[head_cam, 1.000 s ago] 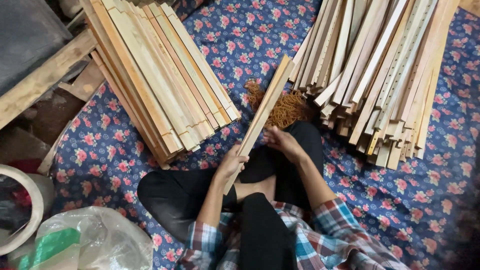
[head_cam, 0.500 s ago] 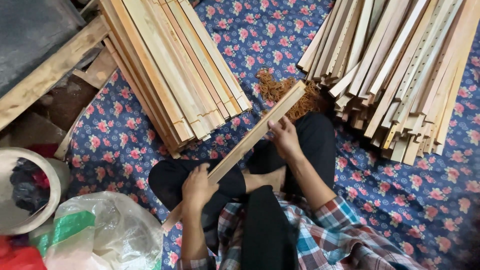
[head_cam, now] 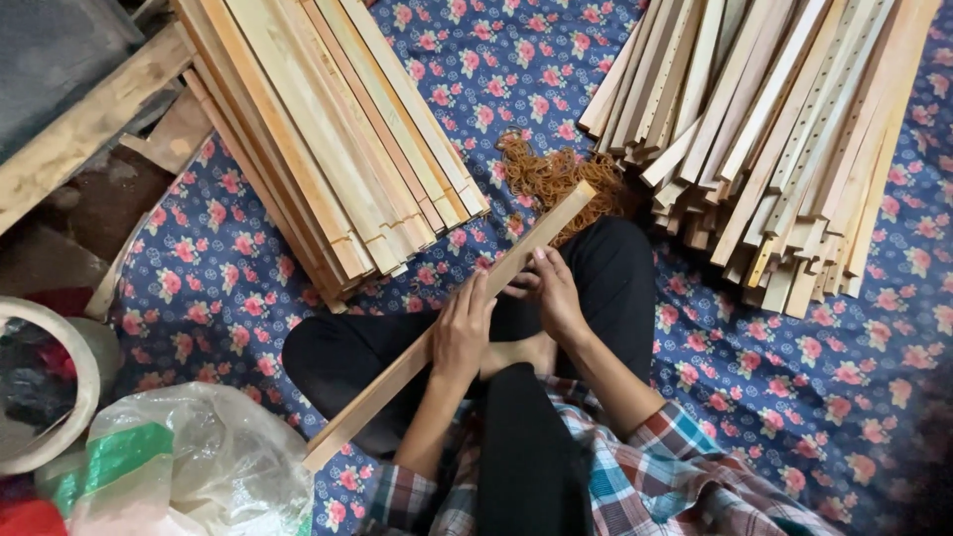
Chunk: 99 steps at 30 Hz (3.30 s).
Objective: Organizing wooden slats by inspecting them, scraping edges with a small block, and stacking them into piles.
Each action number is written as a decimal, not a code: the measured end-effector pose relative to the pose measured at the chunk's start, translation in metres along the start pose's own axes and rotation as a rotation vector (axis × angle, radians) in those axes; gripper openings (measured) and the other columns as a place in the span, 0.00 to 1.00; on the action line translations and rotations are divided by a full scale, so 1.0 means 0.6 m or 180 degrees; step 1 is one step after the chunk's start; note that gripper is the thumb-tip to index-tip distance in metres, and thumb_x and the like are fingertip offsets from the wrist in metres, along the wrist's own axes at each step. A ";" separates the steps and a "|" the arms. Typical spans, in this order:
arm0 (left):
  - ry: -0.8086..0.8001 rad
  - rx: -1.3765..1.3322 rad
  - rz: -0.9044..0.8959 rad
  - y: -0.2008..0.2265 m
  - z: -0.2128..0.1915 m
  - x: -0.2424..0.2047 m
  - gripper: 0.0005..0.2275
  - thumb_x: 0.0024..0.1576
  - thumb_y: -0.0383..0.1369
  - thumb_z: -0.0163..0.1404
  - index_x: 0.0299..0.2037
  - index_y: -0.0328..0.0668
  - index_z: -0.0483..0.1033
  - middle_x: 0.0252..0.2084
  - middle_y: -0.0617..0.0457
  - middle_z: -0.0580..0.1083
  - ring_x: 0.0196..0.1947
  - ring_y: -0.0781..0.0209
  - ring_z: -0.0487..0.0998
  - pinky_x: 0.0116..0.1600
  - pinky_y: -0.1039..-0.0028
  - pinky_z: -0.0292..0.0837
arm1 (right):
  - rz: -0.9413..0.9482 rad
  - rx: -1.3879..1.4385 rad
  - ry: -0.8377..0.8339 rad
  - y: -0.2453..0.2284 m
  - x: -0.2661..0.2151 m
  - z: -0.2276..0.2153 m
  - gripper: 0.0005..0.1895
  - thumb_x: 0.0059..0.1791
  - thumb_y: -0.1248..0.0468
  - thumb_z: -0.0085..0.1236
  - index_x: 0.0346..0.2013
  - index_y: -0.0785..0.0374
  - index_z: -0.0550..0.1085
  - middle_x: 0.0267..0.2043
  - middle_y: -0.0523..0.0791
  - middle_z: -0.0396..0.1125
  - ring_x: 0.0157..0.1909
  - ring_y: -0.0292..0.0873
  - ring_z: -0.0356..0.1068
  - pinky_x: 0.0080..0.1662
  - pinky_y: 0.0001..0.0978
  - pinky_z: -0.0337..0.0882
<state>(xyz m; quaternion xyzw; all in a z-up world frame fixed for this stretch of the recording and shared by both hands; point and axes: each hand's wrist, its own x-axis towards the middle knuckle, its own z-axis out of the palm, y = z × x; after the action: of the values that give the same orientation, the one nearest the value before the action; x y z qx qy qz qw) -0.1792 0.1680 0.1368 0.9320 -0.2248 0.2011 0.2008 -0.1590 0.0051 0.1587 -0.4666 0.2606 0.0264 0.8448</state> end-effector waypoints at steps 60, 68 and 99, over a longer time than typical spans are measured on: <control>-0.2508 -0.2071 -0.2025 0.048 0.009 0.118 0.20 0.57 0.53 0.42 0.51 0.56 0.77 0.34 0.54 0.82 0.44 0.45 0.83 0.51 0.55 0.76 | 0.0253 0.0373 -0.0001 0.041 0.000 -0.097 0.12 0.55 0.49 0.53 0.39 0.52 0.77 0.34 0.38 0.70 0.40 0.39 0.73 0.42 0.30 0.72; -0.2506 -0.2026 -0.2480 0.038 -0.040 0.089 0.20 0.55 0.53 0.45 0.49 0.58 0.80 0.42 0.48 0.81 0.49 0.46 0.82 0.54 0.56 0.76 | 0.0581 -0.0838 -0.0241 0.234 0.140 -0.063 0.25 0.46 0.37 0.52 0.43 0.50 0.77 0.38 0.46 0.74 0.43 0.49 0.76 0.47 0.44 0.74; -0.2249 -0.2832 -0.2901 -0.025 -0.068 0.059 0.17 0.51 0.52 0.53 0.42 0.55 0.84 0.22 0.52 0.79 0.27 0.61 0.84 0.43 0.71 0.78 | 0.0072 -0.0861 -0.0564 0.056 0.029 -0.049 0.03 0.48 0.72 0.59 0.31 0.70 0.79 0.26 0.48 0.69 0.31 0.42 0.68 0.40 0.35 0.68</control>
<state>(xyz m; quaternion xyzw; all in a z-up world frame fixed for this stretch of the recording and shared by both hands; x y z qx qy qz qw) -0.1545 0.1875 0.1832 0.7725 0.0738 -0.3259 0.5399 -0.1662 -0.0030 0.1119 -0.5690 0.1844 0.1117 0.7936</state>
